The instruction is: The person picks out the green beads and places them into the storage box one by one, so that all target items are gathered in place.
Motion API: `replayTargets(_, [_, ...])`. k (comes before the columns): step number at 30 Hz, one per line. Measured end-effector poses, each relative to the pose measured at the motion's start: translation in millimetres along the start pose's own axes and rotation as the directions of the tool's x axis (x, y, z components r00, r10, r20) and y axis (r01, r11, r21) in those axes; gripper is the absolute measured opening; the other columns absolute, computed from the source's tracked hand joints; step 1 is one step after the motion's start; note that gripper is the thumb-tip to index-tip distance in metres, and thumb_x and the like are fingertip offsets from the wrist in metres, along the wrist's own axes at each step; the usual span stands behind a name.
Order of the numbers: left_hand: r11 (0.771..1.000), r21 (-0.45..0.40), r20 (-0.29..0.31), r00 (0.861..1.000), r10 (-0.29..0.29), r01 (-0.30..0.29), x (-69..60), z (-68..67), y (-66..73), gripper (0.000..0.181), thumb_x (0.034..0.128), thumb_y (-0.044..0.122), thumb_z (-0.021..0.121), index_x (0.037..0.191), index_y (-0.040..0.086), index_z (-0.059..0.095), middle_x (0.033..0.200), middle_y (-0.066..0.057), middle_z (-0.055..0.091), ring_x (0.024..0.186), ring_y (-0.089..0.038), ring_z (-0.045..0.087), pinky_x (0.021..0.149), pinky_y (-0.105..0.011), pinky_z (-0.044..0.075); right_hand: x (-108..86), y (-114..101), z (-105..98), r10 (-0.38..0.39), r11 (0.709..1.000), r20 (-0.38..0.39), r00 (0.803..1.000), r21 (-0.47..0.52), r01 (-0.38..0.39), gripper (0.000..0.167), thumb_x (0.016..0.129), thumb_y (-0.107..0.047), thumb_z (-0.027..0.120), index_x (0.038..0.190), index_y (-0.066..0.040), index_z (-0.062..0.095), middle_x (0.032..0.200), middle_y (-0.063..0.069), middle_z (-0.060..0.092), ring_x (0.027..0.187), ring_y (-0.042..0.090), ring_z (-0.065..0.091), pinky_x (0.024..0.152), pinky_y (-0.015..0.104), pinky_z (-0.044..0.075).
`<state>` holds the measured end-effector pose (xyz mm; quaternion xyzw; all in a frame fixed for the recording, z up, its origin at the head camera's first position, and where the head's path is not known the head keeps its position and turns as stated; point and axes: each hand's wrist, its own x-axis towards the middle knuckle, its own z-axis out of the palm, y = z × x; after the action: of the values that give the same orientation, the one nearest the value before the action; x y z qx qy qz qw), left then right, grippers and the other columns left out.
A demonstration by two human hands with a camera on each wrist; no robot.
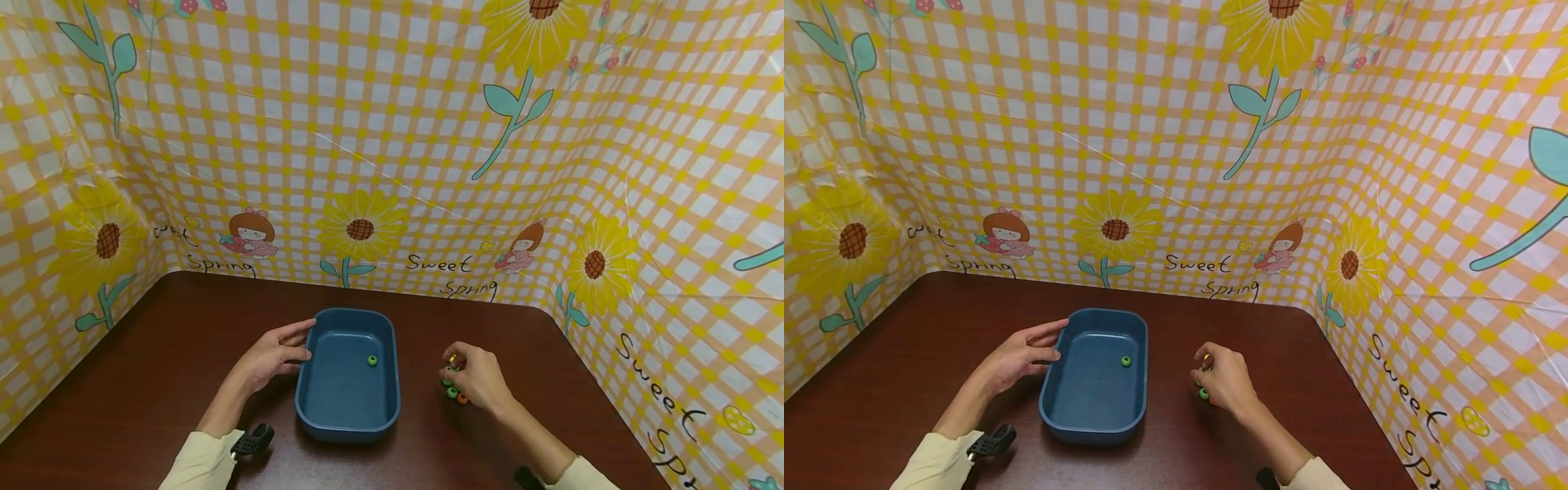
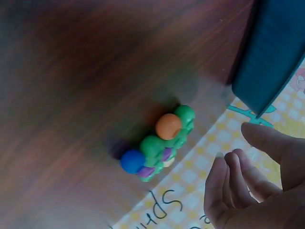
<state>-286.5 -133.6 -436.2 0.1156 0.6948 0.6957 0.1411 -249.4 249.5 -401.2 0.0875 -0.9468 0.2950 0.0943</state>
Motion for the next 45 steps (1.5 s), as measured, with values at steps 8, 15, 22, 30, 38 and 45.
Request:
replayTargets(8, [1.0, -0.014, 0.007, 1.0, -0.006, 0.006, 1.9, -0.6, -0.7, 0.067, 0.0975, -0.001, 0.059, 0.159, 0.007, 0.033, 0.162, -0.023, 0.032, 0.142, -0.045, 0.043, 0.099, -0.05, 0.054, -7.3, 11.3, 1.6, 0.102, 0.994, 0.077, 0.992, 0.02, -0.104, 0.02, 0.076, -0.002, 0.083, 0.093, -0.008, 0.072, 0.085, 0.007, 0.072, 0.065, 0.011, 0.064, 0.056, 0.026, 0.052])
replayTargets(15, [1.0, -0.014, 0.004, 1.0, -0.009, 0.009, 0.9, -1.4, -1.7, 0.067, 0.0975, 0.0, 0.058, 0.159, 0.006, 0.033, 0.163, -0.023, 0.031, 0.144, -0.044, 0.041, 0.102, -0.053, 0.052, -8.6, 20.5, 0.8, 0.069, 0.996, 0.079, 0.994, -0.056, -0.065, 0.022, 0.071, -0.006, 0.087, 0.089, -0.011, 0.074, 0.084, 0.002, 0.073, 0.08, 0.018, 0.067, 0.068, 0.033, 0.053])
replayTargets(22, [1.0, -0.016, -0.003, 1.0, -0.005, 0.005, 0.2, -1.1, -0.7, 0.067, 0.0973, 0.0, 0.059, 0.159, 0.007, 0.034, 0.162, -0.023, 0.032, 0.144, -0.044, 0.041, 0.102, -0.053, 0.052, -10.3, 26.1, 1.6, 0.066, 0.994, 0.093, 0.993, -0.092, -0.058, 0.023, 0.069, -0.009, 0.089, 0.086, -0.015, 0.074, 0.08, -0.001, 0.07, 0.075, 0.014, 0.062, 0.066, 0.034, 0.05])
replayTargets(30, [1.0, -0.015, -0.002, 1.0, -0.008, 0.008, 0.1, -1.0, -0.7, 0.067, 0.0969, 0.001, 0.06, 0.158, 0.007, 0.035, 0.162, -0.023, 0.032, 0.144, -0.044, 0.041, 0.102, -0.053, 0.052, -9.8, 27.5, 4.7, 0.11, 0.992, 0.116, 0.987, -0.071, -0.102, 0.021, 0.071, -0.006, 0.087, 0.085, -0.015, 0.076, 0.079, 0.001, 0.069, 0.073, 0.014, 0.061, 0.062, 0.033, 0.05])
replayTargets(38, [1.0, -0.011, -0.009, 1.0, -0.013, 0.013, 0.0, -1.4, -1.9, 0.067, 0.0968, 0.002, 0.061, 0.158, 0.008, 0.035, 0.162, -0.023, 0.034, 0.143, -0.043, 0.043, 0.102, -0.053, 0.052, -10.7, 26.0, 6.0, 0.088, 0.994, 0.113, 0.99, -0.076, -0.08, 0.02, 0.071, -0.004, 0.087, 0.083, -0.016, 0.077, 0.075, -0.001, 0.068, 0.072, 0.013, 0.061, 0.062, 0.034, 0.051])
replayTargets(45, [1.0, -0.019, -0.004, 1.0, -0.007, 0.007, 0.3, -1.2, -1.4, 0.068, 0.0966, 0.001, 0.061, 0.159, 0.007, 0.034, 0.162, -0.024, 0.033, 0.142, -0.044, 0.044, 0.1, -0.052, 0.053, -9.7, 28.4, 7.7, 0.056, 0.995, 0.108, 0.993, -0.094, -0.046, 0.022, 0.068, -0.003, 0.086, 0.083, -0.016, 0.077, 0.075, -0.001, 0.068, 0.072, 0.013, 0.06, 0.062, 0.034, 0.051])
